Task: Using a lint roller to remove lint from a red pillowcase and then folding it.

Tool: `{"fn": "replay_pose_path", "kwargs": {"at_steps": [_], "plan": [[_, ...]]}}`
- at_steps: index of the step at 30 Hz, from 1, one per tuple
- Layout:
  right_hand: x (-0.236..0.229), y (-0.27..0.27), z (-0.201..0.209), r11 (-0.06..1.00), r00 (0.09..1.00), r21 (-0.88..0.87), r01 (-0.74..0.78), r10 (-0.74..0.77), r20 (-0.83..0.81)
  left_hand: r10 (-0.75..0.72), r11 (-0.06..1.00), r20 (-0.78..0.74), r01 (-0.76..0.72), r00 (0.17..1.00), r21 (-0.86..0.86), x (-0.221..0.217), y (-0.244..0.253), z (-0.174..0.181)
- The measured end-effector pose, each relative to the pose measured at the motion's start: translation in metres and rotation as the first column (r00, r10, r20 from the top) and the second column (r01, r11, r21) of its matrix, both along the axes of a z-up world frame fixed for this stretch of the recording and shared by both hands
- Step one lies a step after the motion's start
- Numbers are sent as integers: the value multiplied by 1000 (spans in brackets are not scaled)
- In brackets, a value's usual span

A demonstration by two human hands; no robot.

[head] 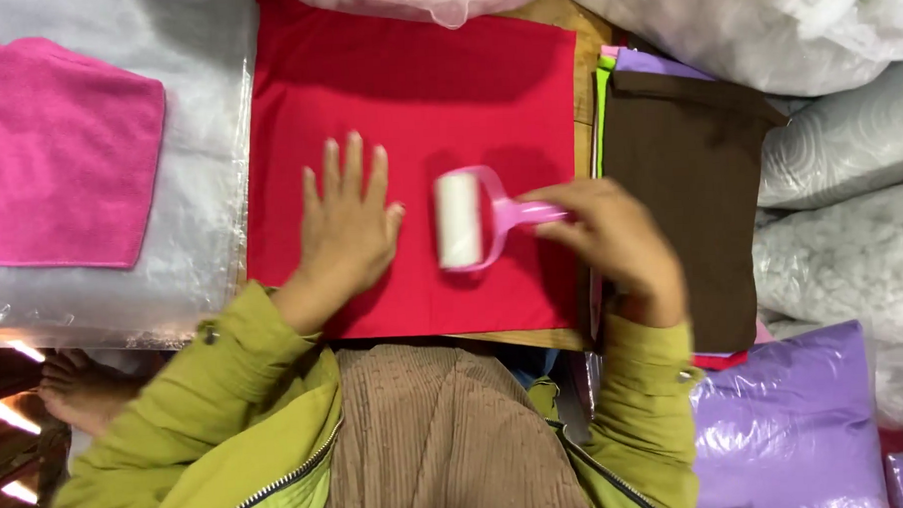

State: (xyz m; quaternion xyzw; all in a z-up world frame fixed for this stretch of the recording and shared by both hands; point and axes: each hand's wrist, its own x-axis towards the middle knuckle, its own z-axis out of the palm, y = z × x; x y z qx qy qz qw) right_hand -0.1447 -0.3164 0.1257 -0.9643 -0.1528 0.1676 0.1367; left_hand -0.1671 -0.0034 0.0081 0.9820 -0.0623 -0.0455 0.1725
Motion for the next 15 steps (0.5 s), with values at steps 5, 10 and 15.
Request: {"fn": "replay_pose_path", "kwargs": {"at_steps": [5, 10, 15], "plan": [[-26, -31, 9, 999, 999, 37, 17, -15, -38, -44, 998, 47, 41, 998, 45, -26, 27, -17], [-62, -62, 10, 987, 992, -118, 105, -96, 78, -16, 999, 62, 14, 998, 33, -34, 11, -30], [-86, -11, -2, 999, 998, 50, -18, 21, -52, -96, 995, 26, 96, 995, 14, -57, -12, -29]]}}
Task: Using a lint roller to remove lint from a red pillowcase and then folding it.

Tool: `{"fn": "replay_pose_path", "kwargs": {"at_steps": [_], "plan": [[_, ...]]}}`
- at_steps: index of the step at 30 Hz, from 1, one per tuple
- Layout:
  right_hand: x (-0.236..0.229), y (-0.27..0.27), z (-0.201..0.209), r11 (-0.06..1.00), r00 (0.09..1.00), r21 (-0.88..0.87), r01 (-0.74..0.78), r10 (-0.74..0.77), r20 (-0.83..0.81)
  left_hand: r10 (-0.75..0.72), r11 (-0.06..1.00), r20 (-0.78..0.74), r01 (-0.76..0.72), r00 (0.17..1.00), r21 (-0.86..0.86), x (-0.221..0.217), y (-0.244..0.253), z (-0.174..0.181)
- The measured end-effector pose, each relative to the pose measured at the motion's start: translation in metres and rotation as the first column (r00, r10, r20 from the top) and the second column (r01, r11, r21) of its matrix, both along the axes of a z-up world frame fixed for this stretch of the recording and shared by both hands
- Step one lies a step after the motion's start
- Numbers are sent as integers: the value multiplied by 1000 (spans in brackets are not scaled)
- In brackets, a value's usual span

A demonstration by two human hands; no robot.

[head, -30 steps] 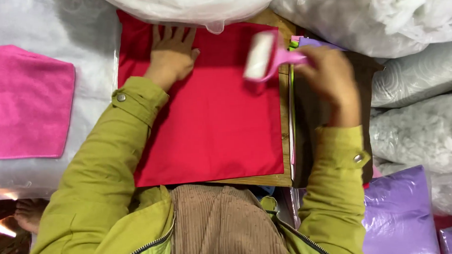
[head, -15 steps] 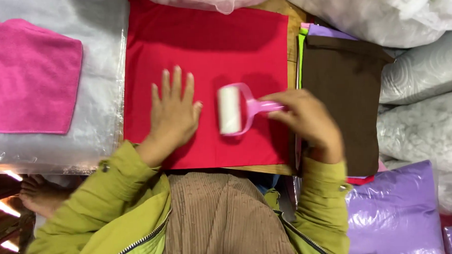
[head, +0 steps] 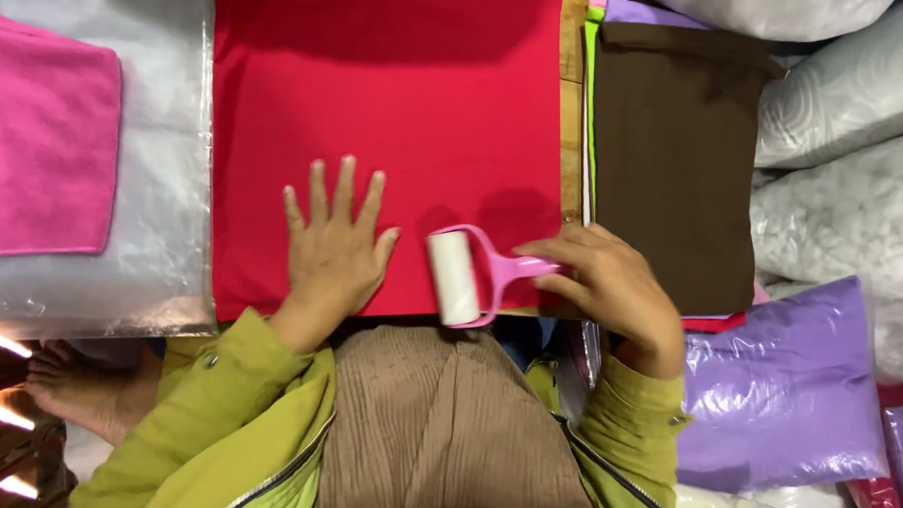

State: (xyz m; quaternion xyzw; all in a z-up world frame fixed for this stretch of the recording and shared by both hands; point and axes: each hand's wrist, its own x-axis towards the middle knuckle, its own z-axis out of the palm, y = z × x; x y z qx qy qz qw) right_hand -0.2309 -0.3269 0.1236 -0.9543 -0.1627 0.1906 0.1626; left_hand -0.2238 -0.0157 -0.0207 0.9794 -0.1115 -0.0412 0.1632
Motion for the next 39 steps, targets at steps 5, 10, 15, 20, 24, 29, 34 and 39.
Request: {"fn": "replay_pose_path", "kwargs": {"at_steps": [5, 10, 15, 20, 24, 29, 34, 39], "plan": [[-32, -68, 17, 960, 973, -161, 227, -229, 9, -40, 999, 60, 38, 997, 28, -7, 23, 4], [-28, 7, -10, 999, 997, 40, -3, 0, 72, 35, 999, 97, -32, 995, -27, 6, -1, 9], [-44, -57, 5, 980, 980, -36, 197, -196, 29, -33, 998, 52, 30, 998, 57, -8, 17, 0], [-33, -36, 10, 964, 965, -118, 239, -223, 134, -145, 988, 22, 143, 989, 64, -4, -1, 4], [-7, 5, -8, 995, 991, 42, 93, -96, 94, -46, 997, 93, 39, 995, 70, 9, 13, -3], [-3, -62, 9, 957, 962, -106, 271, -264, 73, 152, 962, 111, -173, 982, 213, 17, 65, 5], [35, 15, 6, 992, 982, 3, 124, -123, 143, 51, 998, 161, -55, 986, 20, 50, 16, 23], [57, -25, 3, 991, 990, -65, 113, -106, 97, 92, 983, 35, -96, 995, 155, 60, 50, 6]]}}
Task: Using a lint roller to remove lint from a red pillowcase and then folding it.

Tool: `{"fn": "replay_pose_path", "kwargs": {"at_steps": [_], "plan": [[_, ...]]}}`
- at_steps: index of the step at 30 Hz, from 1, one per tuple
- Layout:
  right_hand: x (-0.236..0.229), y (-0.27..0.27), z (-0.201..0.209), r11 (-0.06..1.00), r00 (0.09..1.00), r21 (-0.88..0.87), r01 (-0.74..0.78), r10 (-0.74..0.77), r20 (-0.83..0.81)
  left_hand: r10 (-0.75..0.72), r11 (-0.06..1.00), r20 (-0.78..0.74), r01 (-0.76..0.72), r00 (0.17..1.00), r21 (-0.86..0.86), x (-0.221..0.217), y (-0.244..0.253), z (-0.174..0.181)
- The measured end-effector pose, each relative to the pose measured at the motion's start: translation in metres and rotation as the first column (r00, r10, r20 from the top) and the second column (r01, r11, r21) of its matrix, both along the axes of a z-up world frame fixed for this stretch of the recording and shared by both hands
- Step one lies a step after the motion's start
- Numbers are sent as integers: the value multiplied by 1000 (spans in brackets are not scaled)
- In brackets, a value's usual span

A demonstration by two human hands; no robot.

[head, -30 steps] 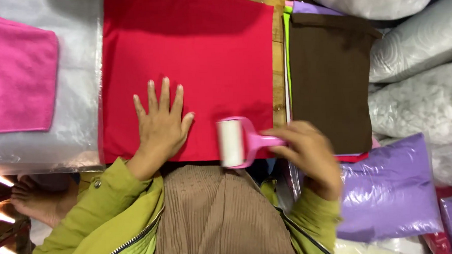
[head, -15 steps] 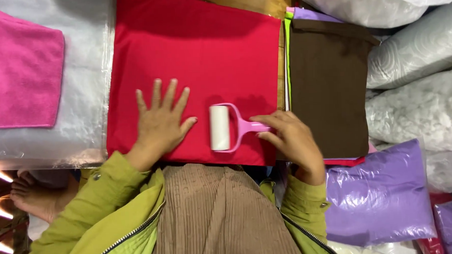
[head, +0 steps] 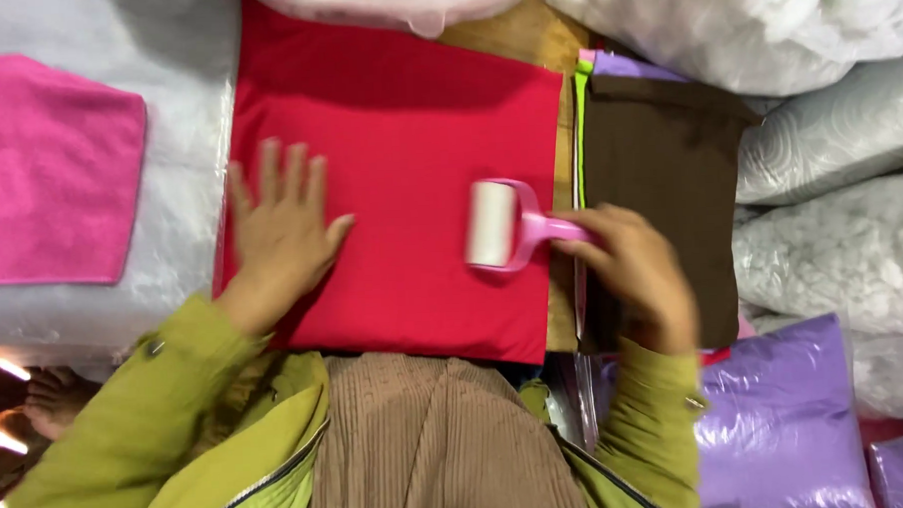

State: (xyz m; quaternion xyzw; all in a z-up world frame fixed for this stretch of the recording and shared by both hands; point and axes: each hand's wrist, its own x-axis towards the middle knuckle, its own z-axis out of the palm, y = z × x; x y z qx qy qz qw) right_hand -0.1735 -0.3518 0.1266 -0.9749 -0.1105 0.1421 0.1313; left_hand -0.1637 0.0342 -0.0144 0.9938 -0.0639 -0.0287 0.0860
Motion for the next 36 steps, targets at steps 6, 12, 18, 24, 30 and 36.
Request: {"fn": "replay_pose_path", "kwargs": {"at_steps": [6, 12, 18, 24, 30, 36], "plan": [[25, 20, 8, 996, 999, -90, 9, -4, 52, -59, 997, 17, 60, 998, -45, 35, -23, 17], [53, 0, -14, 998, 999, 47, -29, 28, 27, -116, 993, 37, 117, 993, -17, 52, -6, -14], [67, -39, -2, 998, 995, -20, 56, -54, 86, -73, 995, 114, 79, 991, -56, 85, -6, 29], [118, 7, -26, 993, 983, 88, -74, 57, 174, -198, 972, -134, 177, 971, -155, 141, -38, 14], [122, -50, 2, 996, 984, -86, 5, 11, 178, -98, 990, 134, 110, 986, -87, 144, -3, 1], [164, 27, -41, 975, 955, 127, -181, 143, 260, -271, 947, 80, 281, 959, -157, 169, -36, -14]]}}
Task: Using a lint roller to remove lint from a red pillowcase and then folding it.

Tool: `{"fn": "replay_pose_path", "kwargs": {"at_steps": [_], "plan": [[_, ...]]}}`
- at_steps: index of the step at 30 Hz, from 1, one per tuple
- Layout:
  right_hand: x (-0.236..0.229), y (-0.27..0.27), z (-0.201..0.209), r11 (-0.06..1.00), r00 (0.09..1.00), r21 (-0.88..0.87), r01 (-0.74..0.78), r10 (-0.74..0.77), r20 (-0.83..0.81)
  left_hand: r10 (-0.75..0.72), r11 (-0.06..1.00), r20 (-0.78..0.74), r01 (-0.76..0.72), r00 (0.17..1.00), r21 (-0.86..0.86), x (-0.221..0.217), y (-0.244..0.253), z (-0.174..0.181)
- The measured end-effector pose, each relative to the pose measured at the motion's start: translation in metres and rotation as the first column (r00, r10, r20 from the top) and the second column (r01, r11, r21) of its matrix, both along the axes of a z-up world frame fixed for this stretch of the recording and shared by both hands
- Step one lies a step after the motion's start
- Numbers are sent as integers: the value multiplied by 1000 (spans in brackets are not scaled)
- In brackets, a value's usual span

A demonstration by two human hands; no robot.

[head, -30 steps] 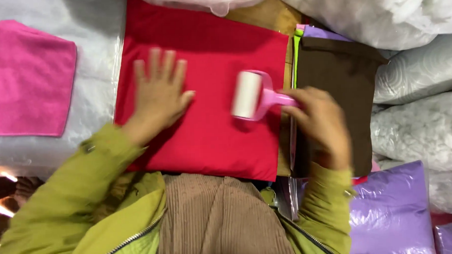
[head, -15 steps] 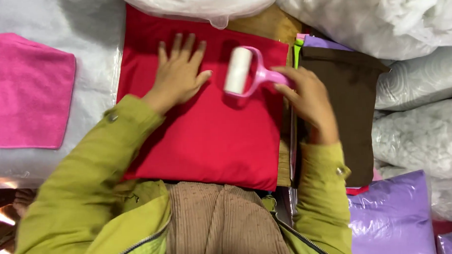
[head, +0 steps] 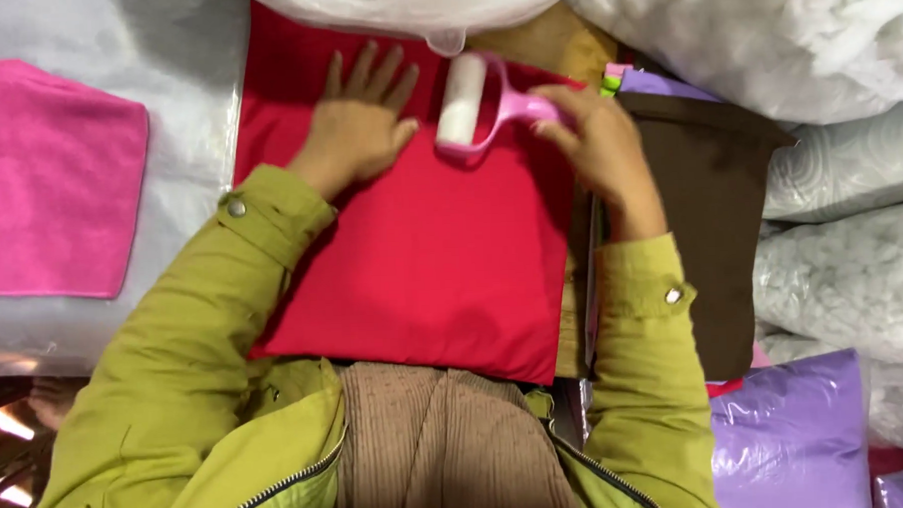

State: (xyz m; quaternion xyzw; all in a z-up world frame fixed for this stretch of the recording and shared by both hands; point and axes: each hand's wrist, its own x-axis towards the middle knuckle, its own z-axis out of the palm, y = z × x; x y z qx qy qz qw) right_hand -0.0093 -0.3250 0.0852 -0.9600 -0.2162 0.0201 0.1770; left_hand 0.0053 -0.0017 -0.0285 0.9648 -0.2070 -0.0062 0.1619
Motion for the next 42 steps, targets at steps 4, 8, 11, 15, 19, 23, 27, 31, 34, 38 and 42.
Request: {"fn": "replay_pose_path", "kwargs": {"at_steps": [4, 8, 11, 15, 19, 23, 27, 31, 34, 38, 42], "plan": [[-1, -67, 12, 981, 990, -135, 141, -141, 5, 169, 982, 51, -172, 984, 78, 8, 42, -16], [-56, -51, 36, 917, 956, -278, 286, -294, 10, 180, 978, -161, -159, 970, 133, -44, 18, 44], [-74, -2, 21, 981, 993, -154, 119, -121, -4, 132, 991, -167, -134, 977, 1, -61, 7, 37], [-95, -15, 22, 983, 993, -172, 59, -76, -96, 214, 972, -86, -203, 973, 117, -71, 34, 12], [-139, -75, 45, 866, 944, -386, 318, -327, 42, 241, 963, -194, -210, 951, 168, -118, 41, 64], [-165, 4, 49, 964, 971, -204, 172, -201, -130, 186, 982, -117, -181, 975, 55, -160, 8, 30], [-173, 8, 34, 985, 970, -142, 93, -122, -211, 170, 984, -142, -162, 975, 70, -155, 8, 21], [-181, -73, 31, 909, 962, -318, 269, -269, 45, 213, 977, -126, -210, 969, 34, -116, 13, 14], [-208, -29, 36, 935, 967, -259, 243, -254, -9, 218, 976, -117, -212, 969, 58, -140, -6, 32], [-238, 32, 39, 983, 975, -152, 102, -129, -181, 216, 976, -200, -210, 956, 50, -200, 6, 17], [-267, -27, 46, 952, 937, -209, 222, -268, -223, 282, 959, 63, -283, 957, 5, -247, 60, -1]]}}
